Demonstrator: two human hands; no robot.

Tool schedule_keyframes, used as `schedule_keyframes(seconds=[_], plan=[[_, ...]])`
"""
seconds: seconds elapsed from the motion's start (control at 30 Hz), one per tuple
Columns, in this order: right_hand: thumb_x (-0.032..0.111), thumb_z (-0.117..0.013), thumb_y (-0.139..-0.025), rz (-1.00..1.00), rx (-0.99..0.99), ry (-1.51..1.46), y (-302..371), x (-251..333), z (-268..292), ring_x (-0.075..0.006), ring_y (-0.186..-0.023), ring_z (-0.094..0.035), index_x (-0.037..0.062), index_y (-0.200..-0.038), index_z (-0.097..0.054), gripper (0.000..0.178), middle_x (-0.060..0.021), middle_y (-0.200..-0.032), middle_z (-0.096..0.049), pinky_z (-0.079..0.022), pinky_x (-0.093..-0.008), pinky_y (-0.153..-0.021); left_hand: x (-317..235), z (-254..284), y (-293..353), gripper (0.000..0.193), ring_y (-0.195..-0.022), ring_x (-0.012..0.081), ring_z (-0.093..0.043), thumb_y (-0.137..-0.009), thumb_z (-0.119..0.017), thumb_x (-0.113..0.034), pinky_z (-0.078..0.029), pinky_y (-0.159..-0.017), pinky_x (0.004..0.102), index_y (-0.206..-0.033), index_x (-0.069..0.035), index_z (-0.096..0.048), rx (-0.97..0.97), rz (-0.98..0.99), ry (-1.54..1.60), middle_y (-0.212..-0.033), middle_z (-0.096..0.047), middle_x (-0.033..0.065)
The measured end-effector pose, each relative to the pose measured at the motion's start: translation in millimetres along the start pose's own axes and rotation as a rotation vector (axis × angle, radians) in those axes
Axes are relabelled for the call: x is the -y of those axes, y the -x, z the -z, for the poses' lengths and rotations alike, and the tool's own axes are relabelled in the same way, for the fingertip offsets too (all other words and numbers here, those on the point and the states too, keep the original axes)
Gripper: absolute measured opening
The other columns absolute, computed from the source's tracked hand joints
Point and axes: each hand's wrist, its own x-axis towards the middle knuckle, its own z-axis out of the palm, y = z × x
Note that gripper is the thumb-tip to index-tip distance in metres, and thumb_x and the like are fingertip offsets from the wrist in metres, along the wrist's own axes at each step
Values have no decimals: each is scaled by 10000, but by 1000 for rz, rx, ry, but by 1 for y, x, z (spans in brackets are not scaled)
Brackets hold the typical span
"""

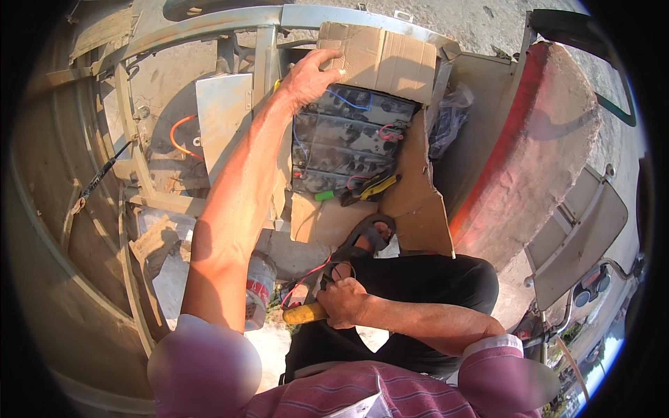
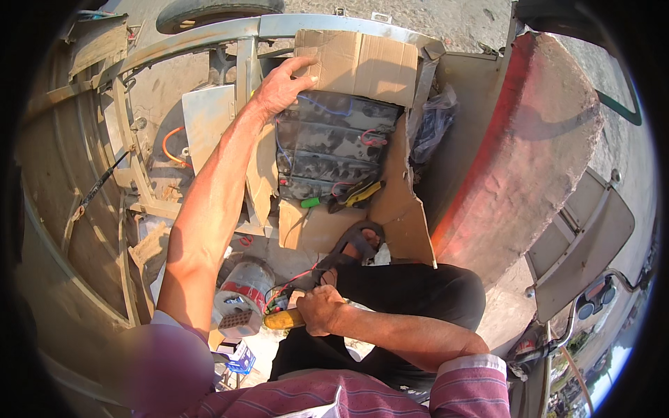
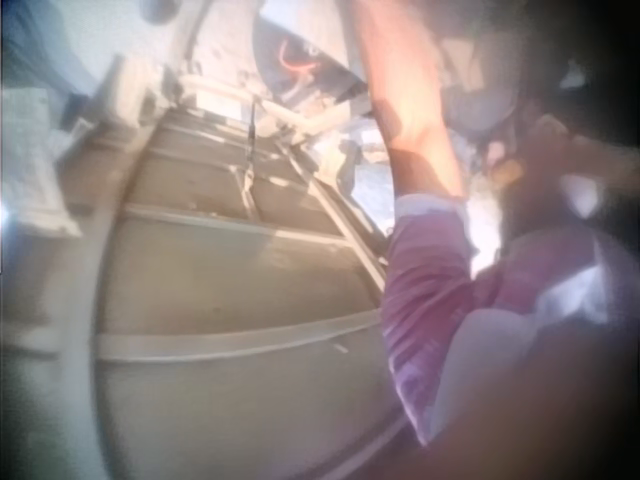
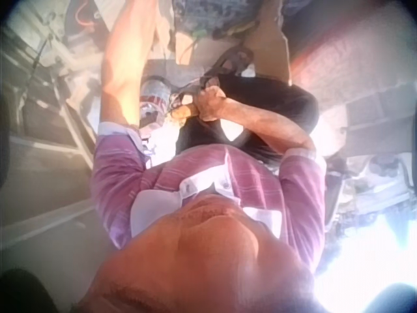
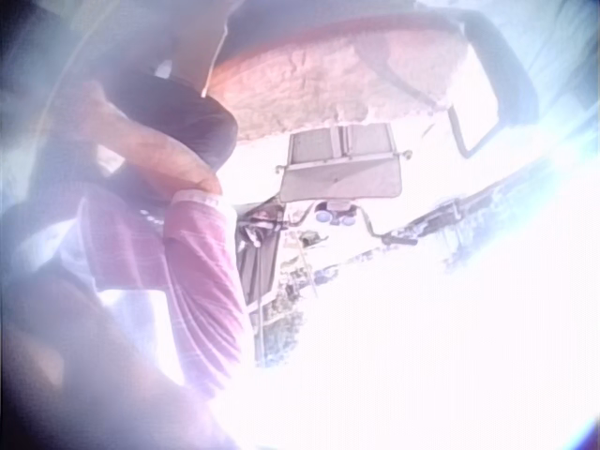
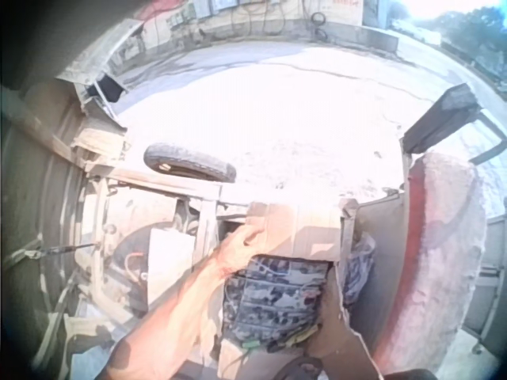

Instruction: The person uses a multimeter to test the electrical system of a three-wheeled vehicle. They connect the multimeter probes to various points in the wiring harness and battery terminals, checking for continuity and voltage.

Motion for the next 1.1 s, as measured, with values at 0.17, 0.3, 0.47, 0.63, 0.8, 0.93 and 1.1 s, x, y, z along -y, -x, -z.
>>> schedule_keyframes(seconds=[0.17,0.3,0.47,0.63,0.8,0.93,1.1], plan=[[200,-756,-693,8,-7,-15,5,-1,6,-290,-980,-769,28,-1047,-756,393,-168,-1029,-774,-603,-408,-783,-2,-2,21,464,-997,134,-691,-989,-707,-232,-497,-692,247,-1406,-51,-616,-34,-13,317,-1222,-689,95],[161,-764,-655,8,-35,-7,7,1,6,-288,-958,-776,23,-1014,-771,385,-176,-1003,-781,-604,-394,-760,-4,-14,40,435,-966,142,-726,-944,-730,-240,-534,-688,267,-1336,-62,-673,-98,-18,398,-1176,-713,70],[146,-819,-631,-44,-89,18,5,2,1,-244,-973,-773,78,-1011,-796,387,-98,-1007,-797,-602,-362,-756,-8,-28,48,487,-1029,173,-698,-915,-753,-181,-556,-766,311,-1374,-57,-643,-305,-187,65,-1190,-695,93],[147,-824,-624,-62,-9,-7,0,2,0,-232,-959,-774,70,-1010,-789,395,-82,-999,-796,-604,-361,-713,-14,-39,51,586,-1008,166,-672,-887,-767,-122,-550,-858,346,-1446,-107,-593,-288,-165,-122,-1339,-627,116],[165,-792,-680,-16,-109,15,9,2,3,-268,-979,-772,29,-1032,-778,377,-138,-1022,-787,-607,-371,-776,-16,-39,30,633,-927,201,-667,-850,-750,-78,-561,-866,355,-1456,-168,-593,-341,-471,-432,-1486,-524,121],[173,-778,-697,13,-81,27,13,2,9,-286,-981,-772,11,-1046,-774,384,-160,-1017,-782,-609,-378,-796,-11,-40,6,669,-1314,385,-589,-855,-701,-119,-504,-1090,463,-1501,-183,-538,-127,-310,-625,-1609,-418,168],[176,-772,-718,38,-19,17,11,2,11,-293,-977,-770,29,-1032,-780,347,-159,-1033,-778,-607,-386,-797,-3,-36,-5,699,-1460,425,-443,-862,-676,-147,-411,-1196,485,-1535,-135,-488,-47,-255,-634,-1646,-367,188]])
